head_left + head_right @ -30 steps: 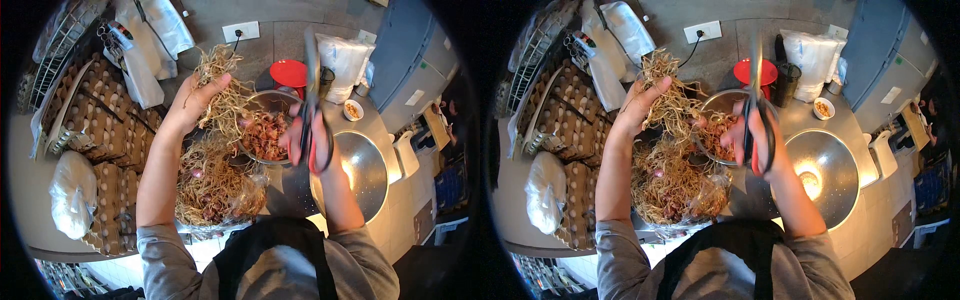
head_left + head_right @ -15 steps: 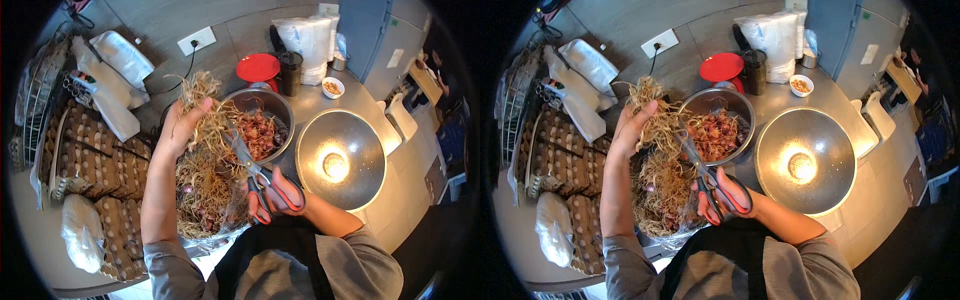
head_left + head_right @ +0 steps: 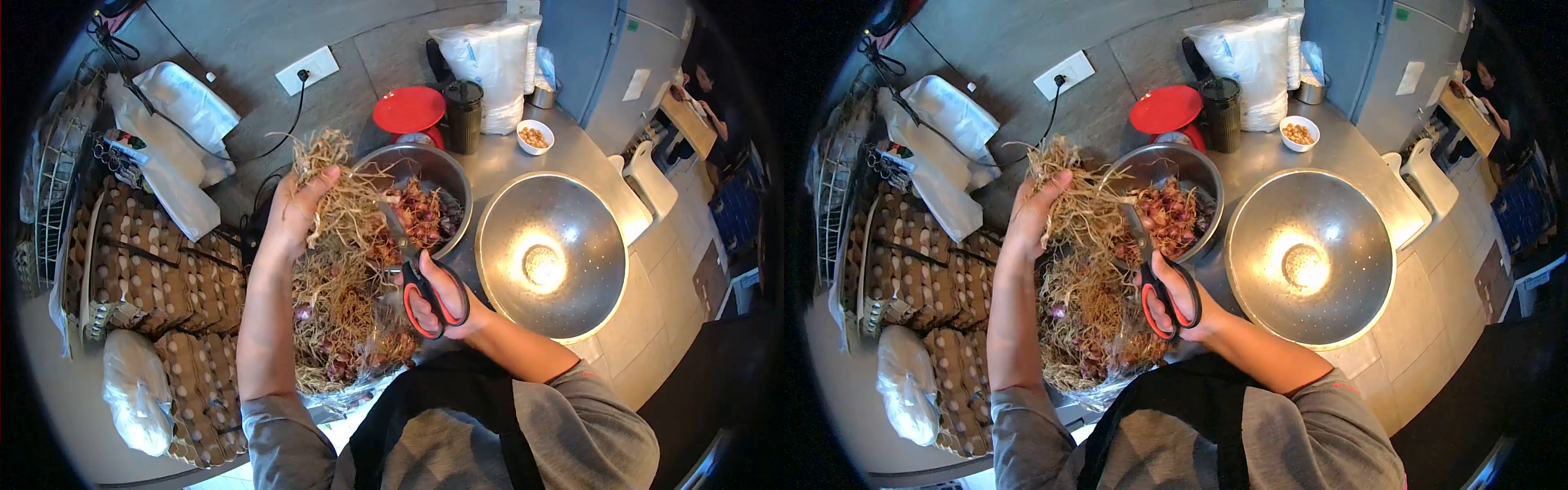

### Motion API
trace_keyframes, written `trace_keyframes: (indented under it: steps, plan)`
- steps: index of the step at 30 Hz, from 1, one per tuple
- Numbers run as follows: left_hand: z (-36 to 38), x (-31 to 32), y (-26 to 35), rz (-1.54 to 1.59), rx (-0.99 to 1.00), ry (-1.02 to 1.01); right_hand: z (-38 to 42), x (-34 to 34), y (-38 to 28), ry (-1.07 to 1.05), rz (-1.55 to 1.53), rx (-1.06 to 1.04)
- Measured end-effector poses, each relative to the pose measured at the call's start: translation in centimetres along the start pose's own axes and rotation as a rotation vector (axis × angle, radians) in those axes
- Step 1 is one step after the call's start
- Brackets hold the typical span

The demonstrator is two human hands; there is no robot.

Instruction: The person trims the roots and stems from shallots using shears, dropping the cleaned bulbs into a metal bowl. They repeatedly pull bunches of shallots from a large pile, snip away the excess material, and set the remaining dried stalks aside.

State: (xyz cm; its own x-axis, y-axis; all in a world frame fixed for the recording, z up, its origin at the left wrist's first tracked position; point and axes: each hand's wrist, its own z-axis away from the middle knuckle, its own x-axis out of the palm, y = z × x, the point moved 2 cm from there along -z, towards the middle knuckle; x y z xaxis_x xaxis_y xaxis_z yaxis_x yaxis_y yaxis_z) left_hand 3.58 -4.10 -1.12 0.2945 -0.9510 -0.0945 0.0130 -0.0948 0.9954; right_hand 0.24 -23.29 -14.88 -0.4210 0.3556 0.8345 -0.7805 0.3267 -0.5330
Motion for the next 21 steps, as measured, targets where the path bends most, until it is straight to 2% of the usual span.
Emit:
trace_keyframes:
  steps: [1, 2, 3, 6, 8, 15, 18, 21]
  plan:
    - [0.0, -0.3, 0.2, -0.077, 0.002, 0.101, 0.2, 0.1, 0.0, 0.025, 0.015, -0.004]
    - [-0.2, -0.5, 0.4, -0.05, -0.006, 0.112, 0.4, 0.0, 0.0, 0.049, 0.03, -0.009]
    - [-0.5, -0.9, 0.7, -0.024, -0.016, 0.124, 0.4, -0.6, 0.0, -0.017, 0.123, -0.022]
    - [-1.1, -2.4, 1.3, -0.009, -0.041, 0.242, 2.2, -0.8, 0.5, -0.069, 0.062, 0.067]
    - [-0.6, -2.9, 3.0, 0.003, -0.024, 0.305, 3.0, -2.0, 1.4, -0.141, 0.139, 0.129]
    - [-1.5, -5.4, 4.3, 0.185, -0.018, 0.215, 3.9, 1.7, 1.5, -0.286, 0.162, 0.294]
    - [0.0, -4.3, 5.0, 0.115, -0.005, 0.25, 1.9, 2.3, 2.4, -0.335, 0.041, 0.315]
    - [1.1, -3.1, 5.2, 0.122, -0.024, 0.238, -0.2, 2.8, 2.9, -0.288, -0.081, 0.271]
